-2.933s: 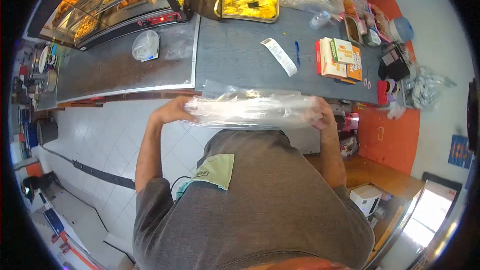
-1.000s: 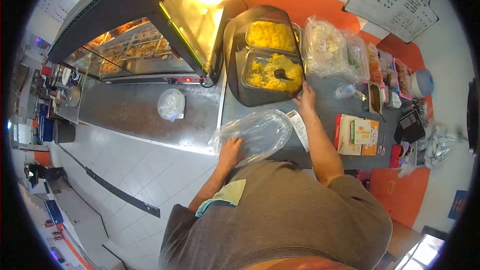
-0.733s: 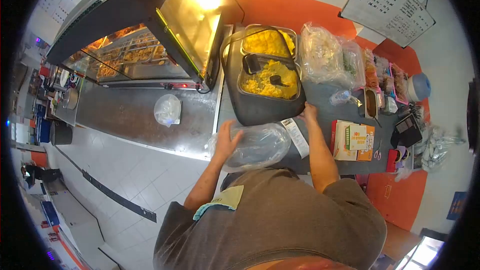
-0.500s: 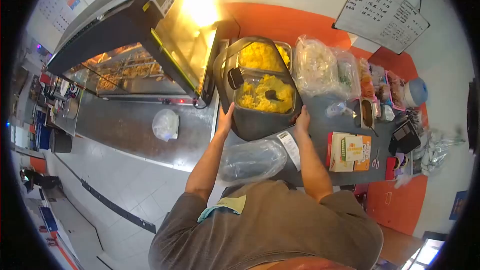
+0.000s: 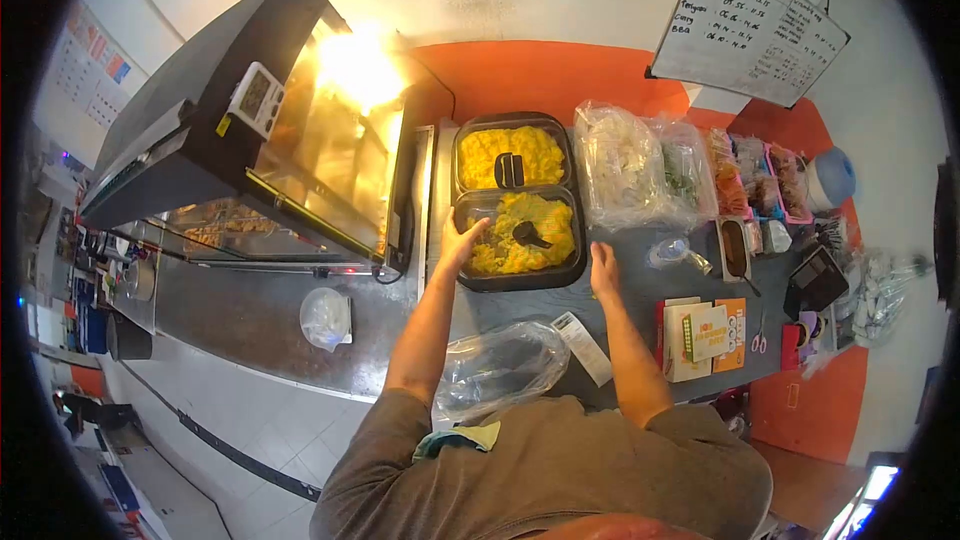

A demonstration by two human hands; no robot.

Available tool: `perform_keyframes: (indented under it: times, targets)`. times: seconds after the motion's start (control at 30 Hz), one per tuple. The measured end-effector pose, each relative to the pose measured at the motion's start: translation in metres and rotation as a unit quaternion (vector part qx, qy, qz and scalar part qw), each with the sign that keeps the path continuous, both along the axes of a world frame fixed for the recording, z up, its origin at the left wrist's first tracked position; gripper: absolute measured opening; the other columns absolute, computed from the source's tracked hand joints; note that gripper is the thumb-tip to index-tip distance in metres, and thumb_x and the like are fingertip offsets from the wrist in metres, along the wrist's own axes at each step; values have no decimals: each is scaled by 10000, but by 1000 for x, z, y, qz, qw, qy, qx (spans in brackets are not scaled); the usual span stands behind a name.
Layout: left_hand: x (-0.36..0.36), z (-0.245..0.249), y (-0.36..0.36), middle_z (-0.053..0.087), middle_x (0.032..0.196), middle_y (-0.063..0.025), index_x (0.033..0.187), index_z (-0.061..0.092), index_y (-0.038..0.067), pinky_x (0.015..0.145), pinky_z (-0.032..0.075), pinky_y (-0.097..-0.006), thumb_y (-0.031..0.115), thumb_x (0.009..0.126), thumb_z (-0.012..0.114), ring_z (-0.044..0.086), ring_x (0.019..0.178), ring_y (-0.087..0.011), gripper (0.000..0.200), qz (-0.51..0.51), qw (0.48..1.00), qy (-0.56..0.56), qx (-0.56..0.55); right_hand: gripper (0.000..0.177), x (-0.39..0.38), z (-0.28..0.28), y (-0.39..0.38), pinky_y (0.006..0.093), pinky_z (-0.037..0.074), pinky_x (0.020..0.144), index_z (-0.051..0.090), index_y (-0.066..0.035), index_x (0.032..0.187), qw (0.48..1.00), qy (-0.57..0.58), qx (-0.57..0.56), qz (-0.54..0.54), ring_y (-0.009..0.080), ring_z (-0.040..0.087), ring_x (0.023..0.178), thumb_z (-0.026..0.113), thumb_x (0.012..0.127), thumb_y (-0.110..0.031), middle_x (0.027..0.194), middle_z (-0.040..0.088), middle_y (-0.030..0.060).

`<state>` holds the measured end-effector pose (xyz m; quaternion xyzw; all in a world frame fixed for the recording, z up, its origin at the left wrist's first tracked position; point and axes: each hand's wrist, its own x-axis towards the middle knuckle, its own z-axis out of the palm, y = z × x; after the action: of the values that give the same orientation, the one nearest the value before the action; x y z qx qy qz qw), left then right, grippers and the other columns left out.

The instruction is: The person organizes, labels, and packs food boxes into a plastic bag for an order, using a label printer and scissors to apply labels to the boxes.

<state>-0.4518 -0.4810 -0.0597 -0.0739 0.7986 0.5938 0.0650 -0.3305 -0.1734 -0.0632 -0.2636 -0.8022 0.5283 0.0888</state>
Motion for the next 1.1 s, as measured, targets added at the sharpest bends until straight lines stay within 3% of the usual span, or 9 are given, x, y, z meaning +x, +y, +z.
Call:
perform_keyframes:
  times: [0.23,0.33,0.43,0.5,0.67,0.8,0.87,0.9,1.1]
  targets:
    - [12,16,-7,327,1421,-226,1414,265,-26,1065,313,-384,524,632,805,349,1311,-302,1099,0,994,-23,103,971,-22,20,-38,399,289,1078,296,66,1389,985,-121,10,125,380,351,1312,483,808,-690,1416,343,269]
    - [3,-12,-23,567,1213,-202,1402,276,-30,981,402,-372,433,708,790,520,1153,-258,980,-22,992,-14,120,1004,-18,42,-41,398,278,1086,284,107,1376,973,-180,23,146,394,339,1316,493,804,-692,1408,331,301]
    - [44,57,-18,580,1142,-217,1189,513,-32,929,434,-388,335,809,699,548,1082,-334,560,32,962,205,-179,667,15,60,-59,423,365,1000,438,12,1289,983,-78,-95,136,368,469,1197,609,849,-460,1310,480,225]
    - [91,108,-21,641,912,-173,1025,614,-5,788,483,-358,227,825,684,626,882,-270,314,3,964,214,-156,303,34,66,-80,419,444,865,561,-21,1057,970,164,181,-2,343,577,1011,611,860,-245,1077,604,189]
    - [239,103,-46,628,660,-144,779,650,0,572,488,-343,141,820,660,646,643,-244,148,-249,957,68,-135,168,132,60,-134,387,484,715,571,-26,908,907,144,48,393,330,610,794,625,772,-108,850,605,163]
    - [289,19,-61,665,917,-166,933,676,58,762,516,-364,188,739,747,645,936,-254,245,-337,894,-45,-292,414,162,35,-150,464,386,962,557,-137,1159,828,-76,227,508,365,512,1151,656,759,-107,1146,590,177]
    - [305,8,-67,585,1175,-146,1128,597,123,887,468,-417,208,727,679,542,1137,-309,418,-311,776,-9,-549,695,166,38,-147,568,202,1077,398,-289,1373,727,-134,494,457,437,261,1346,676,748,-169,1406,388,194]
    - [301,10,-68,440,1365,-113,1255,498,177,1000,380,-468,245,703,703,403,1273,-342,593,-350,760,-89,-540,819,157,39,-147,635,70,1081,266,-402,1431,698,-217,464,501,444,85,1397,671,750,-192,1499,220,182]
    - [304,23,-63,520,1249,-101,1204,521,161,955,386,-497,329,685,746,491,1173,-316,591,-385,714,43,-584,584,167,1,-150,519,221,1089,490,-294,1306,738,-39,487,465,418,302,1327,659,754,-206,1392,383,236]
